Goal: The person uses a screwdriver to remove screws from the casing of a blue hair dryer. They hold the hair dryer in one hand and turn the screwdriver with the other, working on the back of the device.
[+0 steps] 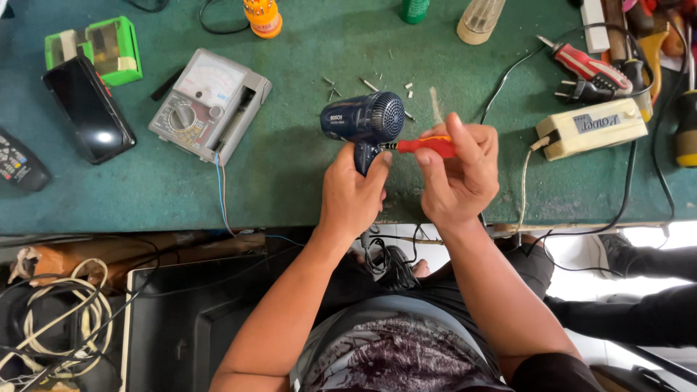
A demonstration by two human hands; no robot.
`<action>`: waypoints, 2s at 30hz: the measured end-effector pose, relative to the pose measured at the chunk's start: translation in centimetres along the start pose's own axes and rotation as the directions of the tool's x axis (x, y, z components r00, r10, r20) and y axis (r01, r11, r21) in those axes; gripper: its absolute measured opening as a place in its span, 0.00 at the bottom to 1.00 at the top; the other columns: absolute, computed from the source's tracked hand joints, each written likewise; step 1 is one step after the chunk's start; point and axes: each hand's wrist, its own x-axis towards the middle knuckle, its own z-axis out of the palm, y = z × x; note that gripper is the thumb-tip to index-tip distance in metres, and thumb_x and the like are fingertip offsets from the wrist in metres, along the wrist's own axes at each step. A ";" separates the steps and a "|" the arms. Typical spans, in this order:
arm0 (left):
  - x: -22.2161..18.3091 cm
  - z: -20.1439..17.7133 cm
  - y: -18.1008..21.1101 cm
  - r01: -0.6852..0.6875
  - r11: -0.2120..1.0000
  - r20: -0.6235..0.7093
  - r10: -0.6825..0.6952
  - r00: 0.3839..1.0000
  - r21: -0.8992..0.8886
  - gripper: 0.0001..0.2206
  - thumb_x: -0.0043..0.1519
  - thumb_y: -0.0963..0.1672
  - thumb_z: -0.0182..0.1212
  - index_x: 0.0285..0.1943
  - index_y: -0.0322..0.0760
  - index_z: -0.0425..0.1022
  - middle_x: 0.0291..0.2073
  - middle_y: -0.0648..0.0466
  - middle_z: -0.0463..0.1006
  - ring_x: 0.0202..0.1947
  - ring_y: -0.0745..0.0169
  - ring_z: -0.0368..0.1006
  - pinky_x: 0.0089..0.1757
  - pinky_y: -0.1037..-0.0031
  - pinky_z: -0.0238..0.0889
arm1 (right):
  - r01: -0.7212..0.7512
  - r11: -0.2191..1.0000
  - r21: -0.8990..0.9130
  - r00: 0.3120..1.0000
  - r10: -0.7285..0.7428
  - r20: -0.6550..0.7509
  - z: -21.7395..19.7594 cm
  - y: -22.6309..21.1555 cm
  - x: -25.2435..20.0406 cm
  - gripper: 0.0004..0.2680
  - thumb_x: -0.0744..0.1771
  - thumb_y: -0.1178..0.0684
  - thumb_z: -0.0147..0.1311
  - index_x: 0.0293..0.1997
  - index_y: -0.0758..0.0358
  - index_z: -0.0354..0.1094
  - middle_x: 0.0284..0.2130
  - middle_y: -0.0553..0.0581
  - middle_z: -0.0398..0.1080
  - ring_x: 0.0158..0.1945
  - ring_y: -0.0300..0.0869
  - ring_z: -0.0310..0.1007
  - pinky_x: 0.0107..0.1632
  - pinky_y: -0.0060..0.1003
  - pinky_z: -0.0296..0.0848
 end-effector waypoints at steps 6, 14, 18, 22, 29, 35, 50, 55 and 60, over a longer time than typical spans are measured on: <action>0.3 0.0 0.2 0.028 1.000 0.031 -0.028 0.999 -0.001 0.12 0.64 0.48 0.63 0.34 0.36 0.73 0.11 0.48 0.74 0.11 0.56 0.74 0.20 0.68 0.68 | -0.110 0.988 0.104 0.994 0.110 0.006 -0.5 -0.9 -0.5 0.18 0.66 0.68 0.66 0.57 0.87 0.59 0.45 0.78 0.68 0.45 0.66 0.82 0.49 0.55 0.82; 0.4 -0.3 -0.1 0.055 0.988 0.076 -0.044 0.996 -0.144 0.09 0.63 0.45 0.62 0.33 0.35 0.75 0.10 0.48 0.72 0.10 0.59 0.71 0.18 0.71 0.65 | -0.111 0.983 0.148 0.994 0.107 0.036 -0.2 -2.8 -0.4 0.14 0.70 0.69 0.54 0.62 0.84 0.56 0.54 0.81 0.68 0.53 0.70 0.79 0.56 0.58 0.81; 0.5 -0.6 -0.4 0.033 0.974 0.092 -0.013 0.996 -0.223 0.08 0.64 0.44 0.60 0.35 0.32 0.76 0.10 0.47 0.71 0.09 0.60 0.68 0.18 0.72 0.63 | -0.036 0.992 0.119 0.998 0.030 0.051 -0.9 -2.7 -0.3 0.10 0.71 0.68 0.52 0.58 0.83 0.60 0.53 0.83 0.67 0.51 0.73 0.79 0.52 0.62 0.82; 0.6 -0.3 -0.7 0.030 0.972 0.087 -0.009 0.996 -0.235 0.07 0.63 0.43 0.60 0.38 0.32 0.76 0.11 0.47 0.71 0.10 0.59 0.68 0.19 0.71 0.64 | -0.041 0.983 0.177 0.998 0.032 0.054 -0.8 -2.1 -1.0 0.14 0.71 0.69 0.50 0.63 0.85 0.55 0.55 0.85 0.65 0.54 0.74 0.77 0.54 0.63 0.81; 0.5 -0.1 -0.3 0.034 0.983 0.070 -0.021 0.997 -0.181 0.07 0.63 0.43 0.62 0.36 0.32 0.76 0.11 0.47 0.72 0.10 0.59 0.69 0.19 0.72 0.64 | -0.080 0.980 0.184 0.995 0.066 0.077 -0.6 -2.5 -0.7 0.12 0.71 0.69 0.51 0.59 0.85 0.56 0.54 0.83 0.67 0.54 0.71 0.78 0.54 0.58 0.81; 0.4 -0.1 -0.2 0.025 0.985 0.056 -0.016 0.998 -0.171 0.07 0.63 0.43 0.62 0.36 0.31 0.76 0.13 0.46 0.74 0.10 0.59 0.70 0.19 0.71 0.65 | -0.098 0.981 0.166 0.993 0.087 0.076 -0.4 -2.4 -0.6 0.12 0.70 0.69 0.52 0.58 0.85 0.56 0.53 0.83 0.68 0.53 0.70 0.78 0.54 0.58 0.81; 0.4 0.4 -0.2 0.026 0.992 0.039 -0.021 0.999 -0.124 0.08 0.63 0.44 0.62 0.36 0.34 0.75 0.12 0.47 0.73 0.10 0.59 0.71 0.19 0.71 0.65 | -0.099 0.985 0.144 0.993 0.089 0.074 -0.4 -2.3 -0.6 0.12 0.69 0.69 0.56 0.57 0.87 0.59 0.51 0.83 0.69 0.52 0.71 0.80 0.53 0.56 0.81; -0.6 0.5 0.1 -0.002 1.000 -0.084 0.003 0.996 0.010 0.09 0.65 0.46 0.59 0.39 0.35 0.76 0.13 0.46 0.74 0.13 0.55 0.76 0.19 0.70 0.70 | -0.070 0.986 0.149 0.993 0.056 0.101 -0.8 -3.4 0.1 0.16 0.70 0.62 0.59 0.61 0.87 0.63 0.53 0.83 0.71 0.53 0.70 0.80 0.52 0.59 0.80; 0.0 0.0 -1.2 -0.072 0.956 0.051 0.060 0.997 0.283 0.18 0.62 0.55 0.55 0.42 0.38 0.73 0.36 0.40 0.82 0.45 0.28 0.78 0.41 0.53 0.66 | 0.036 0.961 -0.273 0.999 -0.035 0.009 -2.3 -1.3 -2.4 0.08 0.73 0.65 0.61 0.57 0.83 0.71 0.46 0.83 0.68 0.44 0.69 0.76 0.48 0.58 0.78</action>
